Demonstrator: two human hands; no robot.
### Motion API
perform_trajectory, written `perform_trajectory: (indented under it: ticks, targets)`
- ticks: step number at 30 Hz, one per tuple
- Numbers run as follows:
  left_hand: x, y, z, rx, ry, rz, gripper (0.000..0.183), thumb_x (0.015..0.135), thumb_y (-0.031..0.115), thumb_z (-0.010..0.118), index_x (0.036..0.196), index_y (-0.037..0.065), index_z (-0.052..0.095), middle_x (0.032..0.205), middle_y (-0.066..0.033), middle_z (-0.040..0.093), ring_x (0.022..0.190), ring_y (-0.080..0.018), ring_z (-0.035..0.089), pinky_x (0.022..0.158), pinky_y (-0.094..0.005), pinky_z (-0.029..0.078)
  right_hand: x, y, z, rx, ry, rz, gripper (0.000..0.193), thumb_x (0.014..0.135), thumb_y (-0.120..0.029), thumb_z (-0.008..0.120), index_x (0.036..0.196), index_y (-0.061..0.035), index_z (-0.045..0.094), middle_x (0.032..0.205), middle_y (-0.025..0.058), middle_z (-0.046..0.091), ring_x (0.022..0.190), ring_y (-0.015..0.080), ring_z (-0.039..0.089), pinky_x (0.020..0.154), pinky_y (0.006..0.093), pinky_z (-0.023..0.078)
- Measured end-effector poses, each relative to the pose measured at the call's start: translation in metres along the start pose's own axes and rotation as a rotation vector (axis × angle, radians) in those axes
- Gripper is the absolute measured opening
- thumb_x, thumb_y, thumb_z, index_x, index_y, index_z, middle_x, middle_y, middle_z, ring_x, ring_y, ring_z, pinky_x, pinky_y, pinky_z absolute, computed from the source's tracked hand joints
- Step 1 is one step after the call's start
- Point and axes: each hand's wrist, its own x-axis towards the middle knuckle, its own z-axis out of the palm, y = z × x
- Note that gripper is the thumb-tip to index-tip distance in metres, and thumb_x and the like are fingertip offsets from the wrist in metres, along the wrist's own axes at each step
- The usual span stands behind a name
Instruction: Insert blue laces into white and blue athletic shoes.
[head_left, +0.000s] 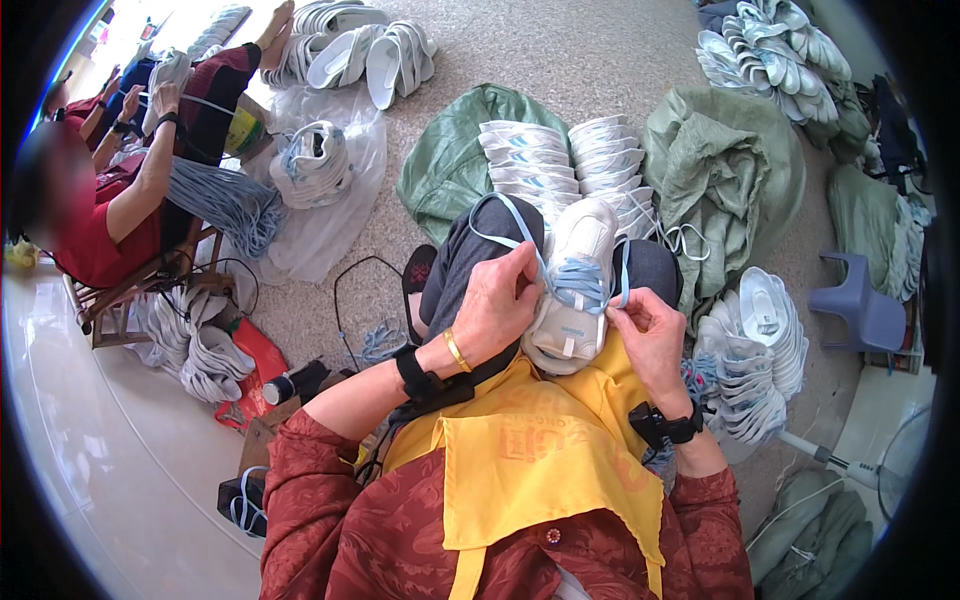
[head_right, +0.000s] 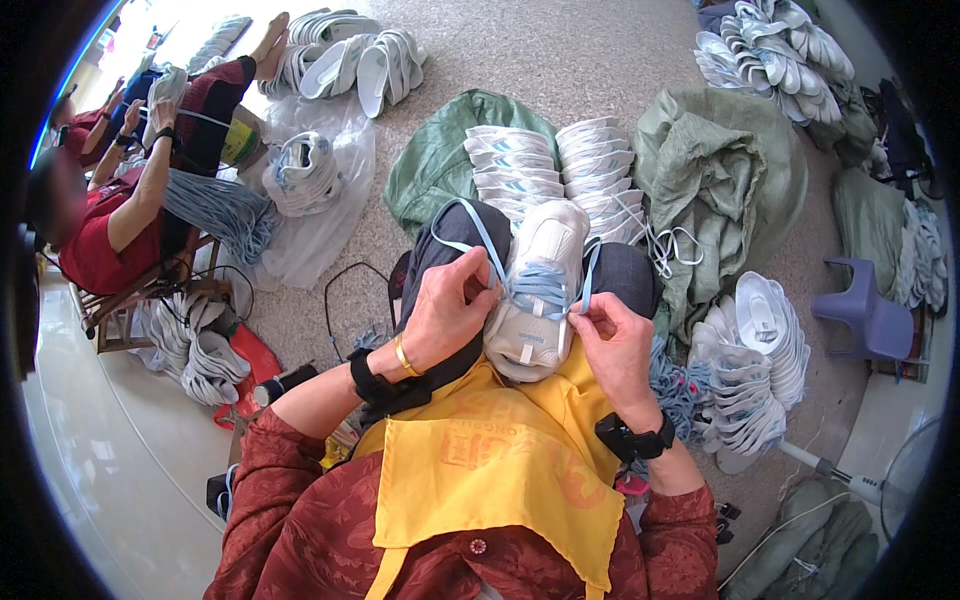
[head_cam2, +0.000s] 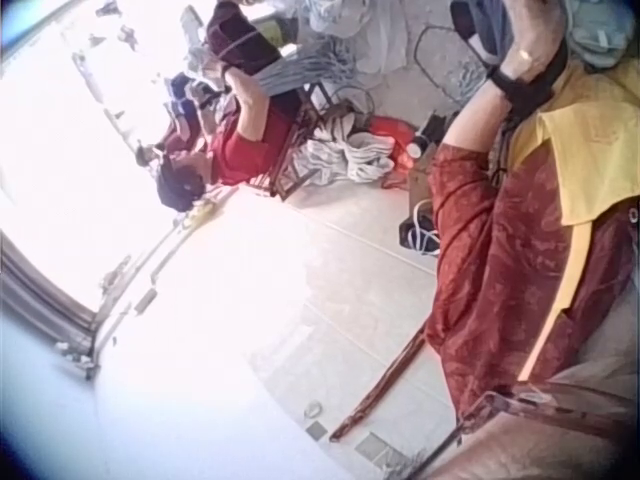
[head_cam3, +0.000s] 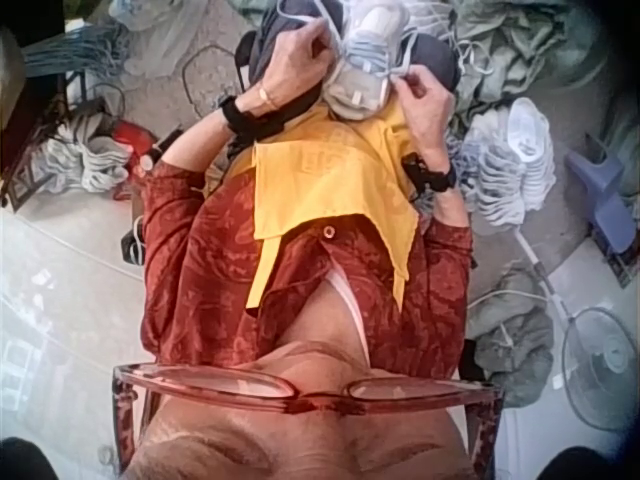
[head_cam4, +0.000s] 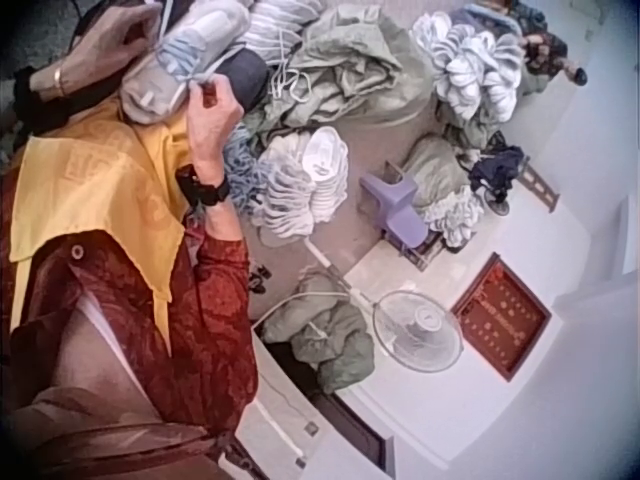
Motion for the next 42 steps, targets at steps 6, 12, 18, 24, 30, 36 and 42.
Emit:
perform_trajectory:
  ticks: [6, 12, 18, 24, 30, 36, 42]
  targets:
    - [0.001, 0.004, -0.001, -0.005, -0.014, 0.041, 0.019, 0.083, -0.006, 0.069, 0.091, 0.0, 0.053, 0.071, -0.0204, 0.061, 0.07, -0.043, 0.066, 0.063, -0.0483, 0.05, 0.0, -0.002, 0.0, -0.018, 0.001, 0.016, 0.006, 0.093, 0.003, 0.076, 0.098, 0.0014, 0.073, 0.084, 0.0029, 0.076, 0.075, 0.0052, 0.071, 0.068, 0.0236, 0.057]
    - [-0.001, 0.002, 0.005, 0.132, 0.083, 0.216, 0.02, 0.082, -0.005, 0.073, 0.09, -0.001, 0.055, 0.074, -0.0203, 0.063, 0.066, -0.0397, 0.066, 0.058, -0.0439, 0.05, -0.007, -0.013, 0.002, -0.148, 0.046, -0.08, 0.009, 0.091, 0.003, 0.076, 0.1, 0.0016, 0.073, 0.086, 0.0087, 0.078, 0.074, 0.0129, 0.075, 0.069, 0.0272, 0.059]
    - [-0.001, -0.001, 0.006, 0.112, 0.052, 0.107, 0.021, 0.084, -0.003, 0.077, 0.09, -0.002, 0.057, 0.074, -0.0151, 0.065, 0.063, -0.0302, 0.068, 0.06, -0.0368, 0.054, -0.006, -0.019, 0.001, -0.149, 0.058, -0.119, 0.009, 0.091, 0.004, 0.076, 0.099, 0.0024, 0.074, 0.088, 0.0093, 0.077, 0.076, 0.0145, 0.075, 0.068, 0.0283, 0.059]
    - [-0.002, 0.002, 0.006, 0.082, 0.03, 0.083, 0.02, 0.083, -0.005, 0.075, 0.09, -0.001, 0.057, 0.078, -0.0147, 0.065, 0.067, -0.0308, 0.066, 0.061, -0.0382, 0.053, -0.003, -0.012, 0.005, -0.073, 0.062, -0.05, 0.007, 0.091, 0.004, 0.076, 0.098, 0.0029, 0.075, 0.086, 0.0086, 0.076, 0.072, 0.0126, 0.072, 0.066, 0.0261, 0.057]
    - [-0.003, 0.005, 0.003, 0.035, -0.008, 0.025, 0.022, 0.082, -0.003, 0.075, 0.091, 0.0, 0.055, 0.078, -0.0161, 0.063, 0.07, -0.0366, 0.065, 0.062, -0.0444, 0.05, 0.0, -0.015, 0.002, -0.035, 0.053, 0.047, 0.014, 0.09, 0.0, 0.08, 0.092, 0.0029, 0.067, 0.081, 0.0077, 0.073, 0.067, 0.0122, 0.069, 0.064, 0.0274, 0.055]
    - [-0.014, 0.014, 0.0, 0.033, -0.058, 0.029, 0.029, 0.085, 0.001, 0.081, 0.099, -0.001, 0.056, 0.088, -0.0134, 0.066, 0.076, -0.0238, 0.071, 0.069, -0.0335, 0.058, -0.017, -0.035, -0.005, -0.404, 0.087, -0.3, 0.025, 0.085, -0.003, 0.084, 0.093, -0.0009, 0.06, 0.088, 0.0099, 0.065, 0.075, 0.0227, 0.068, 0.071, 0.0327, 0.057]
    - [-0.015, 0.017, 0.0, 0.134, -0.067, 0.08, 0.032, 0.084, 0.004, 0.08, 0.103, 0.0, 0.054, 0.089, -0.0147, 0.066, 0.081, -0.0288, 0.071, 0.074, -0.0366, 0.059, -0.016, -0.035, 0.005, -0.37, 0.007, -0.216, 0.028, 0.084, -0.004, 0.082, 0.106, -0.0001, 0.066, 0.099, 0.0137, 0.07, 0.088, 0.0292, 0.073, 0.079, 0.0383, 0.06]
